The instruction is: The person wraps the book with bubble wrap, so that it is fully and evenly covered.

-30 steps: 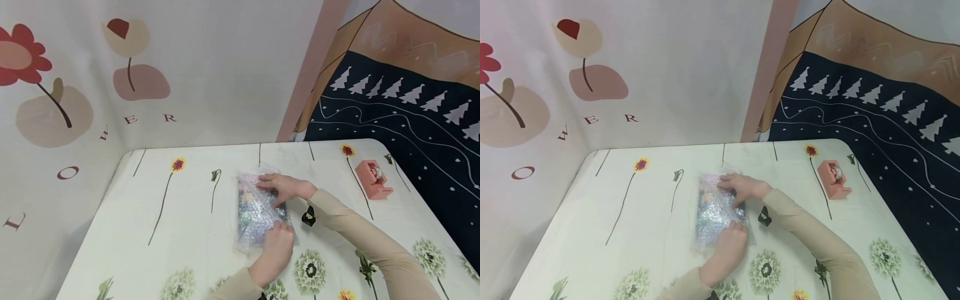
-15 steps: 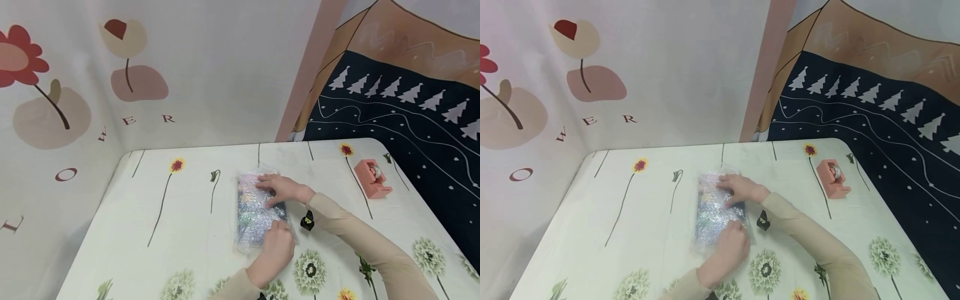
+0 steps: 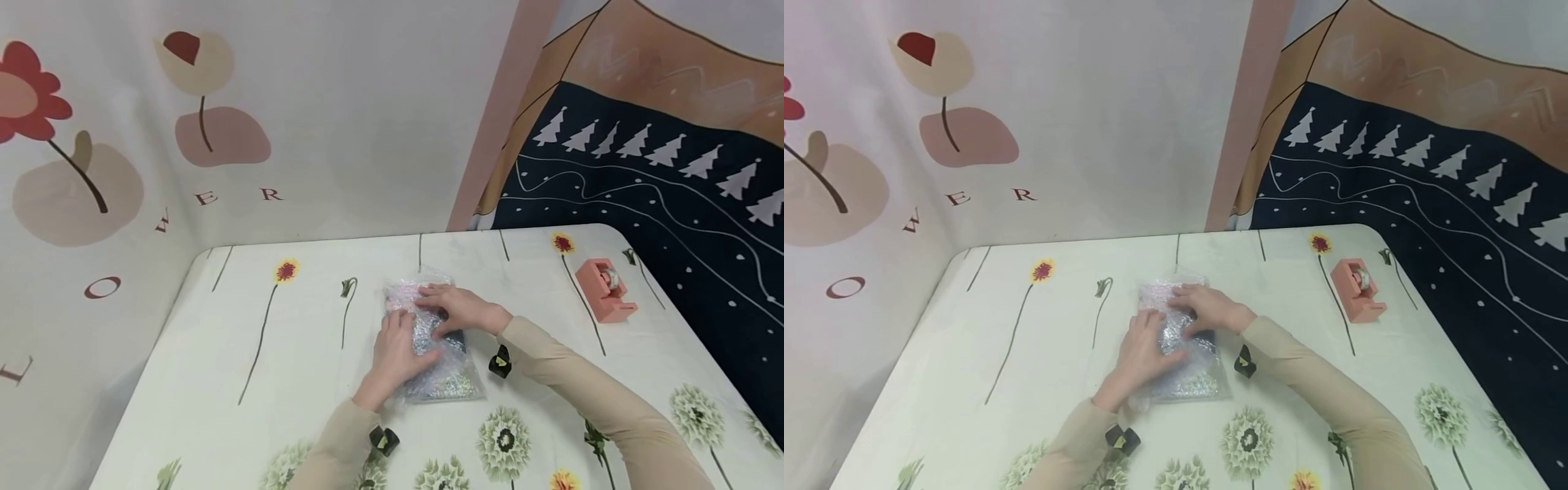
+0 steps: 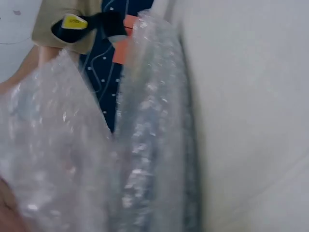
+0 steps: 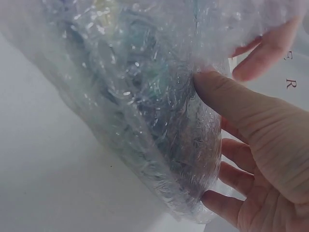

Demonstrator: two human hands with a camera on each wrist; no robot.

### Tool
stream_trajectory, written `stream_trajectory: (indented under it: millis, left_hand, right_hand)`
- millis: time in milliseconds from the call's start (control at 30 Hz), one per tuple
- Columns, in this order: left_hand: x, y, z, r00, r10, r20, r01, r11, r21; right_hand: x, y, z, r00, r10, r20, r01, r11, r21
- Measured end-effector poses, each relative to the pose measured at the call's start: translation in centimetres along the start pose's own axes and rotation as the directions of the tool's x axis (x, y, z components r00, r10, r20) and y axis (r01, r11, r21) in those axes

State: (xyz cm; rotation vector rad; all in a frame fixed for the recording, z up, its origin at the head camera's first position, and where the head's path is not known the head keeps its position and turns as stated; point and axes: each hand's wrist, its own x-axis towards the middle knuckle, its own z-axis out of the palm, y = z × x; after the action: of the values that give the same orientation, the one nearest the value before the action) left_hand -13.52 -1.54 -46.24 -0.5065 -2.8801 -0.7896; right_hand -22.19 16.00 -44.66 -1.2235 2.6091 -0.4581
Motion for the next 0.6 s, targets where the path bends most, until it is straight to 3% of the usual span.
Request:
stream_trajectory:
  millis: [133,267,600]
  left_hand:
    - [0.4,-0.3,0.8,0.996,-0.026,0.091,0.022,0.999,0.045]
    - [0.5,-0.2,1.2,0.988,-0.062,0.143,0.047,0.994,0.103]
    - [0.7,-0.5,1.7,0.983,-0.078,0.168,0.045,0.981,0.19]
  right_hand:
    - [0.0,0.1,-0.1,1.0,-0.013,0.005,0.013,1.0,0.004]
    - [0.1,0.1,-0.2,1.0,-0.016,0.01,0.015,1.0,0.012]
    - [0.1,0.5,0.0,1.0,-0.012,0.024,0.012,1.0,0.018]
